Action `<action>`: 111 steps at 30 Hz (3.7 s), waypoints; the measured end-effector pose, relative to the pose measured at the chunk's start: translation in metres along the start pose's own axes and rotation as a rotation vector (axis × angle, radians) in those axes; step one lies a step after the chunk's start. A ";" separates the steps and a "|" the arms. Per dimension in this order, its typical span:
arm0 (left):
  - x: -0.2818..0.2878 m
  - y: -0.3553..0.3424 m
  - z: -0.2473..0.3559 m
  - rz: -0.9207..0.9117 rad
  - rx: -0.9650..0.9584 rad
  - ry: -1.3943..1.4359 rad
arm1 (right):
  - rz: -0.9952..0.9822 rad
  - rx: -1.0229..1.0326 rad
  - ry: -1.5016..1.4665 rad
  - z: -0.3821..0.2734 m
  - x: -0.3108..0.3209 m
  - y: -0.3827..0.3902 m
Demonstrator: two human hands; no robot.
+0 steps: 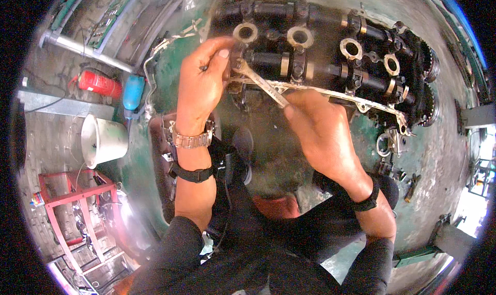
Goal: The person uses a wrench to tighten bolts on a disassembled engine block resting on the floor. The person repeatedly adjusts the wrench and rotates bolts across multiple locations on the engine.
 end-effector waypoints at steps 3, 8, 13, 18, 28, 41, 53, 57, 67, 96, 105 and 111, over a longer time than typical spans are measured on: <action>0.000 -0.001 0.004 0.002 -0.048 -0.020 | 0.015 -0.119 -0.042 0.006 -0.007 0.004; 0.001 -0.002 0.005 0.014 -0.093 -0.061 | -0.083 -0.324 -0.131 0.009 -0.026 0.015; 0.002 -0.002 0.005 0.044 -0.116 -0.054 | -0.172 -0.363 -0.259 0.001 -0.039 0.019; 0.001 -0.003 0.012 0.053 -0.214 -0.069 | -0.147 -0.327 -0.190 0.003 -0.038 0.014; 0.001 -0.002 0.013 0.032 -0.151 -0.101 | 0.052 -0.094 -0.046 -0.003 -0.003 -0.015; -0.001 0.000 0.010 0.015 -0.055 -0.065 | 0.182 0.213 0.036 -0.027 0.019 -0.075; -0.001 -0.001 0.004 0.000 -0.020 -0.026 | 0.226 0.002 -0.040 -0.002 0.027 -0.027; 0.000 0.000 0.004 0.020 -0.041 -0.025 | 0.196 -0.017 -0.098 0.006 0.014 -0.012; 0.001 -0.002 0.001 0.012 -0.007 -0.104 | -0.114 -0.243 -0.183 0.007 -0.032 0.015; 0.012 -0.019 -0.029 -0.160 -0.021 -0.165 | 0.153 0.085 -0.094 -0.007 0.010 -0.022; 0.001 -0.013 -0.009 -0.163 -0.056 -0.152 | 0.393 0.322 0.133 -0.045 0.039 -0.065; 0.004 0.012 0.016 -0.094 -0.035 -0.402 | 0.287 0.401 0.290 -0.028 0.032 -0.064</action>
Point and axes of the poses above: each hand's wrist, its own y-axis away from the middle knuckle, its own x-axis out of the back of the hand, z = x × y, the point moved 7 cm from there along -y, towards the middle knuckle, and after that the axes turned 15 degrees about z, right-handed, at the moved point
